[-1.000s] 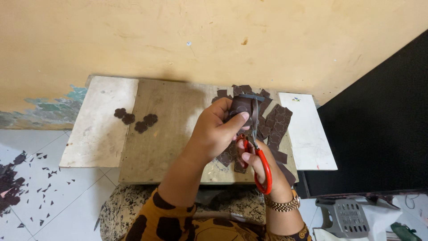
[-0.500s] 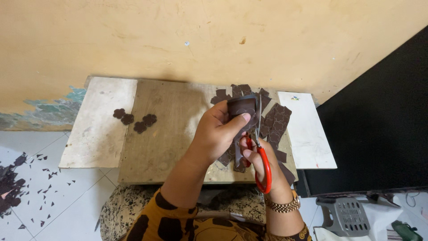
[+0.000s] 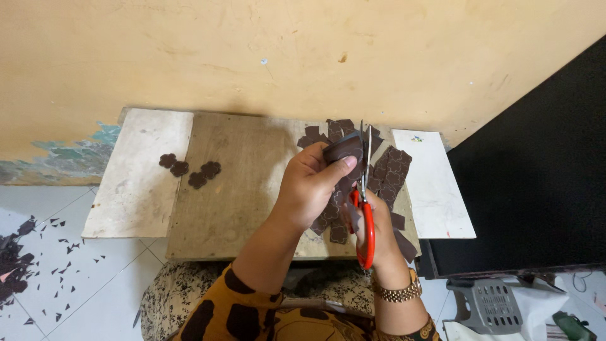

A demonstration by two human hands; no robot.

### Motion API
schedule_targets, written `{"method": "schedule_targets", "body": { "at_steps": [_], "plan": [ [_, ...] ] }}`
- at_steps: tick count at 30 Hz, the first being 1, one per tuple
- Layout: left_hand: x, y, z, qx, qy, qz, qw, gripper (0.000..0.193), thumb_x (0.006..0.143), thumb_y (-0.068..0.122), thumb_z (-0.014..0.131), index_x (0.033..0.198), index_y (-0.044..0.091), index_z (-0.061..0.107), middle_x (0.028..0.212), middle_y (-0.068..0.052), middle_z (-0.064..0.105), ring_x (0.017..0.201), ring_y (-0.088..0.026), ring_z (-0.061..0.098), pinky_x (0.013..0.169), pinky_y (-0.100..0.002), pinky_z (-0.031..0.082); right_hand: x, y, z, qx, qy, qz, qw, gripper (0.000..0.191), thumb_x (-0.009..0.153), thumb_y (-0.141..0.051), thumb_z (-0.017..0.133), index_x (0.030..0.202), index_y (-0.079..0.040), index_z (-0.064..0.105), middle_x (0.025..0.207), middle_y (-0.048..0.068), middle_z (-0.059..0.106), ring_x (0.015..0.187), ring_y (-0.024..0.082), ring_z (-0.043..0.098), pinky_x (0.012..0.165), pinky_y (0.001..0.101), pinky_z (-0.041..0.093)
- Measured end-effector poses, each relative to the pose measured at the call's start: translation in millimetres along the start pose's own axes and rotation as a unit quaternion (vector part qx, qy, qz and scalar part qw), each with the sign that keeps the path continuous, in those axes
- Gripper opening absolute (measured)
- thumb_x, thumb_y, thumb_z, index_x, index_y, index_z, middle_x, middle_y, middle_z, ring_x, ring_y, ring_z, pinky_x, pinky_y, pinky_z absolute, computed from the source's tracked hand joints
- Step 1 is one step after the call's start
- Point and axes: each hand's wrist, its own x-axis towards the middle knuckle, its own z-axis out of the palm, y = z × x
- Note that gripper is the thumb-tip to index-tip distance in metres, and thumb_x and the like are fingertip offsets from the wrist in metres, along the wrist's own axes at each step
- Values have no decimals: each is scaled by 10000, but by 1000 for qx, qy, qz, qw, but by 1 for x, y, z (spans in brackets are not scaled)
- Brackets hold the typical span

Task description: The person uses red-handled scissors to cut flower-shaped pieces from a dark brown patterned sheet. They hold the sheet with one hand and cut along the outlines, placing the finished shapes on a wooden board.

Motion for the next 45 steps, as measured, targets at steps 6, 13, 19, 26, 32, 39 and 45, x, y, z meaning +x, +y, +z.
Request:
{"method": "schedule_targets", "body": {
  "at_steps": [6, 13, 19, 26, 32, 39, 45],
  "plan": [
    [3, 7, 4, -42, -9, 7, 999, 123, 949, 102, 705, 1038, 24, 670, 920, -21, 709, 816, -82, 643, 749, -250, 538, 1, -8, 0, -66, 17, 28, 997, 117, 934, -166, 544, 907, -53, 558, 648, -34, 495, 556, 74, 450, 496, 247, 368],
    [-3, 14, 14, 165, 80, 75, 980, 273, 1079, 269, 585, 1044, 22, 696, 823, 29, 637, 726, -53, 533, 643, -242, 460, 1, -11, 5, -104, 31, 84, 991, 82, 897, -107, 592, 878, -28, 592, 645, -26, 491, 559, 87, 451, 509, 262, 382],
    [-10, 19, 23, 357, 135, 160, 910, 309, 1081, 314, 556, 948, 49, 645, 740, -27, 626, 642, -94, 554, 584, -269, 475, 1, -11, 9, -91, 25, 93, 991, 80, 886, -107, 585, 896, -33, 613, 644, -27, 510, 562, 88, 462, 516, 264, 400],
    [-9, 18, 23, 359, 145, 193, 902, 305, 1087, 306, 535, 954, 51, 637, 756, -19, 644, 656, -88, 586, 602, -265, 498, 0, -7, 10, -64, -3, 53, 997, 110, 929, -111, 569, 855, -30, 563, 656, -30, 490, 579, 79, 433, 532, 260, 385],
    [-8, 24, 18, 363, 142, 165, 906, 302, 1058, 283, 598, 887, 38, 641, 676, -21, 617, 597, -90, 540, 546, -269, 465, -1, -11, 7, -100, -8, 84, 991, 122, 920, -121, 585, 819, -53, 574, 643, -43, 478, 575, 67, 432, 523, 257, 380],
    [-7, 29, 14, 349, 142, 166, 911, 281, 1055, 273, 582, 915, 41, 655, 691, -15, 653, 598, -79, 565, 548, -262, 472, -2, -14, 7, -134, -20, 67, 989, 131, 933, -113, 594, 816, -57, 578, 683, -72, 459, 630, 47, 400, 555, 243, 372],
    [-4, 24, 7, 379, 159, 144, 900, 273, 1078, 229, 569, 915, 31, 665, 665, -28, 626, 589, -97, 555, 554, -264, 469, -2, -7, 3, -142, -23, 64, 987, 136, 944, -124, 601, 826, -57, 585, 683, -72, 465, 634, 46, 414, 561, 241, 389]
  ]
}}
